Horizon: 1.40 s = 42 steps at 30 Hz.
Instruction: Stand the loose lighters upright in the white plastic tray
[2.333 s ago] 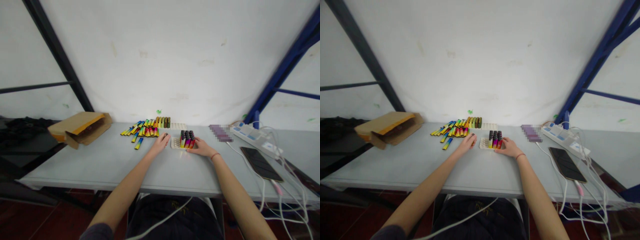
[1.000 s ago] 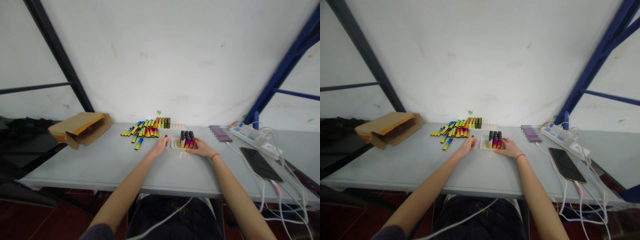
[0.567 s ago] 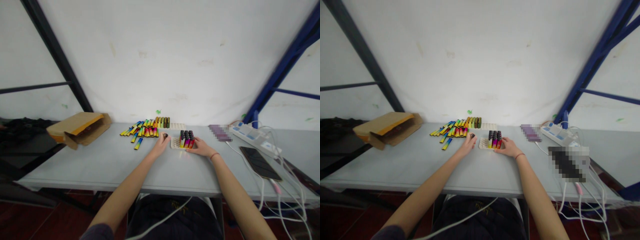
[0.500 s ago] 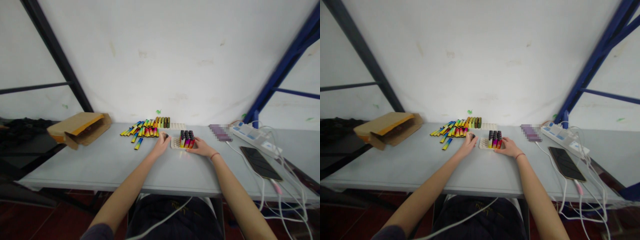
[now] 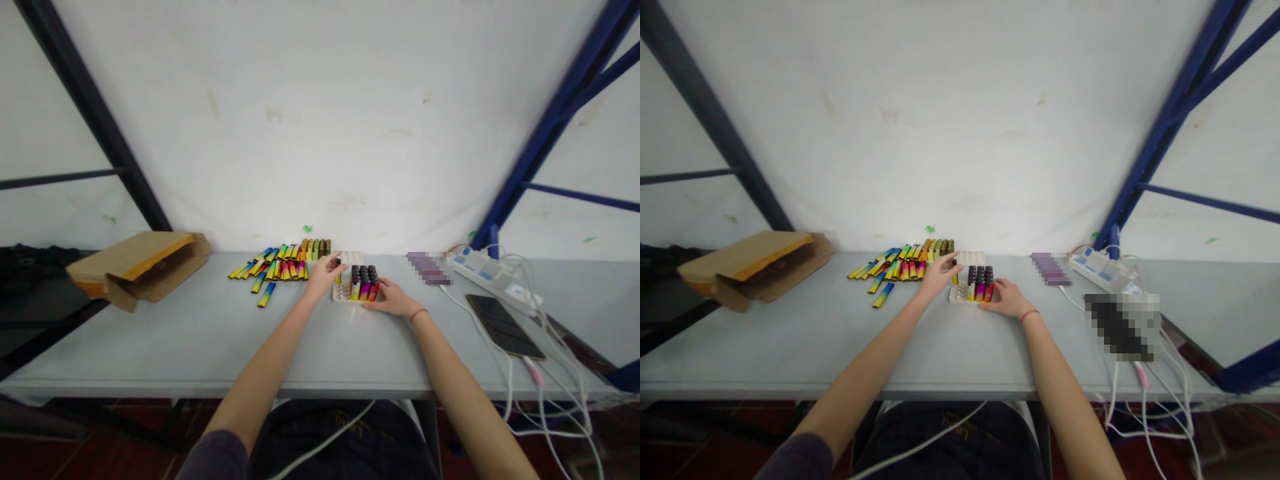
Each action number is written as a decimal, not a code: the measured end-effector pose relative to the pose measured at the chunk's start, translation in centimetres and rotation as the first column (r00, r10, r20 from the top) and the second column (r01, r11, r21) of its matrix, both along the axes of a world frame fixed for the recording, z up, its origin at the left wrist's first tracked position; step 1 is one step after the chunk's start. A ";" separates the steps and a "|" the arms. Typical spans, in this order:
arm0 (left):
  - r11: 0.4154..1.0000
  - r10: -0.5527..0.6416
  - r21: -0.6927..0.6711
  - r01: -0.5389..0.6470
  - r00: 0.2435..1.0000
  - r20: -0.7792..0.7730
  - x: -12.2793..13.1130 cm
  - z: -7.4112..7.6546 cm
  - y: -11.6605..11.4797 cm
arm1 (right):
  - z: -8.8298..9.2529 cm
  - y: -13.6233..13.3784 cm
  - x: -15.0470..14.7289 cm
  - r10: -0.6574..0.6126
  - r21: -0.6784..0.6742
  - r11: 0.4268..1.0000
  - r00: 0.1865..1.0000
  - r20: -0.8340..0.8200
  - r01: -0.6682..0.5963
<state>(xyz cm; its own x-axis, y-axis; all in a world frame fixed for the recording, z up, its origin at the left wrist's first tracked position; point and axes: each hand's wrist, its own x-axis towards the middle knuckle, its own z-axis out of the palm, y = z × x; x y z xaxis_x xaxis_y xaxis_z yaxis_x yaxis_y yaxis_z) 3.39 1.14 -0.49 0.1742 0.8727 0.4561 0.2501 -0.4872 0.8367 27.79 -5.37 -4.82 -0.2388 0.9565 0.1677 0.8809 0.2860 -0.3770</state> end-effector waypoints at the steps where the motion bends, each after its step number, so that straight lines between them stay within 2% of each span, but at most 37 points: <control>1: 1.000 0.009 -0.031 -0.008 0.999 0.043 0.0 -0.3 0.0 | 0.0 0.0 0.0 0.000 0.000 1.000 1.000 0.000 0.000; 5: 0.997 0.006 -0.082 0.002 0.994 0.105 -0.2 -1.4 0.2 | -0.3 0.1 0.2 0.001 0.001 1.000 1.000 0.005 -0.001; 10: 0.988 -0.126 -0.072 0.134 0.987 0.097 -0.2 -1.8 0.4 | -0.7 0.4 0.6 0.017 0.008 1.000 1.000 0.009 -0.017; 12: 0.987 -0.154 -0.043 0.156 0.987 0.049 -0.1 -2.0 0.4 | -0.7 0.4 0.7 0.022 0.014 1.000 1.000 0.006 -0.022; 17: 0.985 -0.123 0.107 0.137 0.984 -0.128 0.0 -2.1 0.0 | -0.7 0.4 0.8 0.017 0.016 1.000 1.000 -0.008 -0.017; 22: 0.983 -0.126 0.110 0.150 0.972 -0.199 0.2 -2.0 -0.7 | -0.7 0.4 0.8 0.023 0.010 1.000 1.000 0.011 -0.023; 28: 0.968 -0.035 0.215 0.126 0.923 -0.382 -0.2 -0.7 -1.7 | -0.7 0.4 0.8 0.011 -0.007 1.000 1.000 0.021 -0.011; 31: 0.980 0.104 0.197 -0.021 0.900 -0.422 -2.7 0.8 -2.0 | -0.7 0.4 0.8 0.018 0.001 1.000 1.000 0.013 -0.018; 33: 0.972 0.232 0.156 -0.177 0.844 -0.484 -5.8 1.7 -2.2 | -0.7 0.4 0.7 0.027 0.010 1.000 1.000 0.010 -0.027; 34: 0.952 0.305 0.160 -0.260 0.786 -0.537 -7.6 2.2 -2.4 | -0.7 0.5 0.6 0.027 0.015 1.000 1.000 0.009 -0.027; 36: 0.900 0.395 0.150 -0.409 0.620 -0.678 -11.2 2.7 -2.8 | -0.7 0.5 0.6 0.022 0.020 1.000 1.000 0.007 -0.022; 38: 0.856 0.377 0.107 -0.505 0.471 -0.798 -14.2 2.7 -3.2 | -0.8 0.6 0.5 0.017 0.026 1.000 1.000 0.005 -0.017; 39: 0.844 0.355 0.086 -0.529 0.433 -0.828 -15.2 2.6 -3.5 | -0.9 0.6 0.5 0.016 0.028 0.999 1.000 0.003 -0.016; 42: 0.863 0.271 0.018 -0.504 0.432 -0.860 -16.3 2.0 -3.9 | -0.9 0.6 0.5 0.014 0.028 1.000 1.000 -0.006 -0.014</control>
<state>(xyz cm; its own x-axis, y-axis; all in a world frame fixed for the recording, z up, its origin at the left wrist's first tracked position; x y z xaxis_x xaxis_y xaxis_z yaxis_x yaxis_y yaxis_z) -12.90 -2.80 1.47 -0.0239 0.9949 0.0983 0.9794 0.0036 0.2019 28.30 -4.75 -5.70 -0.2511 0.9479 0.1959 0.8744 0.3090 -0.3742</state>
